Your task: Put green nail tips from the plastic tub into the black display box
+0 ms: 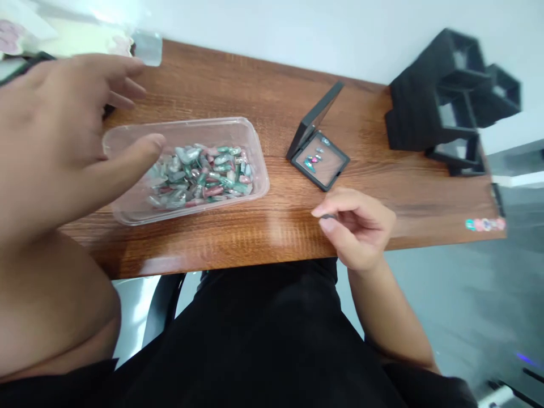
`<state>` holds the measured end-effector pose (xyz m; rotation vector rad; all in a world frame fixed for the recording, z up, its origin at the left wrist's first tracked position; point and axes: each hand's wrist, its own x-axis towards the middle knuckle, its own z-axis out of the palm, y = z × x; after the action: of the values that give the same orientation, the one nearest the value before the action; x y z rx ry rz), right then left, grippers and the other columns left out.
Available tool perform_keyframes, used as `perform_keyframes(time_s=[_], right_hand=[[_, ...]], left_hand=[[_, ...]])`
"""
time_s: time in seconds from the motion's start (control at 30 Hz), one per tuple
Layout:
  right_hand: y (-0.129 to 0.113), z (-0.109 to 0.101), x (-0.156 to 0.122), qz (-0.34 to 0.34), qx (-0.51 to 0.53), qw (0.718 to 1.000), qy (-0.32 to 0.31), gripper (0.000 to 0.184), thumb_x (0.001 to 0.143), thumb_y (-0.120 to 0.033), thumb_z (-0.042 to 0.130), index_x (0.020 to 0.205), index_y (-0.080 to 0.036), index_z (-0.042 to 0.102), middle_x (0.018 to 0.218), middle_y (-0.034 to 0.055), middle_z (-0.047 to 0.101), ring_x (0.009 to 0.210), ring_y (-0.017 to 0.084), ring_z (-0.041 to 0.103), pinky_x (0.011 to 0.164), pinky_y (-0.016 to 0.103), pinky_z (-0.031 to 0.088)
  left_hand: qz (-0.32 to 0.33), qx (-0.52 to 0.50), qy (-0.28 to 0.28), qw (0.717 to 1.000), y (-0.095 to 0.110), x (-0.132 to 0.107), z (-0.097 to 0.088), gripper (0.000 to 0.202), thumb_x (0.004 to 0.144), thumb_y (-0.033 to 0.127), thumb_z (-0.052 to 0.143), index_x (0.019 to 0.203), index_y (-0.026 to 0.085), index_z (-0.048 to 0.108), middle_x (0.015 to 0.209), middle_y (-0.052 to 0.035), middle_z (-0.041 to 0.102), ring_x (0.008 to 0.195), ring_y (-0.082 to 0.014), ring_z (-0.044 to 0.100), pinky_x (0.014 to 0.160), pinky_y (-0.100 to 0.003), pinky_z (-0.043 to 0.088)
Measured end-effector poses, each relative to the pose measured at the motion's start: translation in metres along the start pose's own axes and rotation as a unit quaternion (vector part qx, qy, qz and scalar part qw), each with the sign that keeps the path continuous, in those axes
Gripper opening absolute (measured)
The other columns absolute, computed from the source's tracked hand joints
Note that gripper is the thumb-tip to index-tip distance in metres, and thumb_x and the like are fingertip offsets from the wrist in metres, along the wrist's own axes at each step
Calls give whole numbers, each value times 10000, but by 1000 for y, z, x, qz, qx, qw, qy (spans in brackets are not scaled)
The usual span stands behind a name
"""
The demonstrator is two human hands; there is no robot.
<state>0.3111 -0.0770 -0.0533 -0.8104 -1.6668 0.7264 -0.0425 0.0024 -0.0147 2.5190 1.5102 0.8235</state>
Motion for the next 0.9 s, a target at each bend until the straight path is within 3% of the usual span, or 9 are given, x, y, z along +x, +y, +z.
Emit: perform_keyframes(time_s=[0.07,0.13,0.23,0.43,0.53,0.63,0.73,0.9], right_hand=[[-5,-4,-21,19,33,999,20,209,1048,-324,708,950,-142,680,723,-22,583,595,64,507,577,185,451],[-10,-6,-38,43,53,997,24,275,1064,-357,699,943,-120,627,721,-49,529,596,57,491,574,166,463],[-15,-5,-54,50,77,995,38,286,1074,-377,690,980,-116,622,761,-44,534,599,49,480,569,159,469],[-23,1,-67,37,134,990,37,306,1085,-417,674,1057,-114,644,763,-44,536,587,48,473,565,163,473],[-27,7,-74,27,155,987,29,331,1089,-443,666,1084,-113,650,793,-31,561,603,51,493,571,167,482],[-29,11,-83,3,168,985,37,350,1094,-464,652,1105,-114,653,856,-7,600,664,68,548,615,187,523],[-28,16,-89,-25,177,983,46,340,1091,-453,657,1093,-113,655,893,7,621,711,81,581,652,203,549],[-31,34,-85,-61,189,980,33,326,1091,-439,659,1089,-113,658,903,10,627,722,82,589,658,203,554]], left_hand=[[58,30,-74,995,2,10,-10,890,978,649,349,1613,25,347,1479,-182,563,1410,-426,576,1080,-695,448],[111,6,-42,993,5,17,-12,863,994,598,367,1574,-41,351,1450,-195,574,1382,-399,607,1047,-678,487],[157,-10,13,987,19,17,-9,665,1046,447,386,1519,-15,461,1447,-154,625,1403,-346,610,1097,-631,517],[226,-91,70,967,93,-28,-1,422,1001,239,573,1409,149,634,1418,-122,712,1334,-298,690,1170,-523,565],[273,-140,74,949,134,-51,8,343,1019,236,606,1356,224,668,1291,-67,776,1218,-220,745,1090,-399,606],[317,-189,94,925,161,-60,22,298,1020,304,682,1295,191,689,1206,-85,785,1104,-205,764,961,-367,643],[366,-224,120,895,175,-60,33,257,1036,359,696,1198,160,696,1081,-54,756,923,-163,740,839,-338,656],[410,-219,160,871,176,-59,38,254,1040,339,694,1215,156,681,1080,-48,728,871,-142,710,775,-299,651]])
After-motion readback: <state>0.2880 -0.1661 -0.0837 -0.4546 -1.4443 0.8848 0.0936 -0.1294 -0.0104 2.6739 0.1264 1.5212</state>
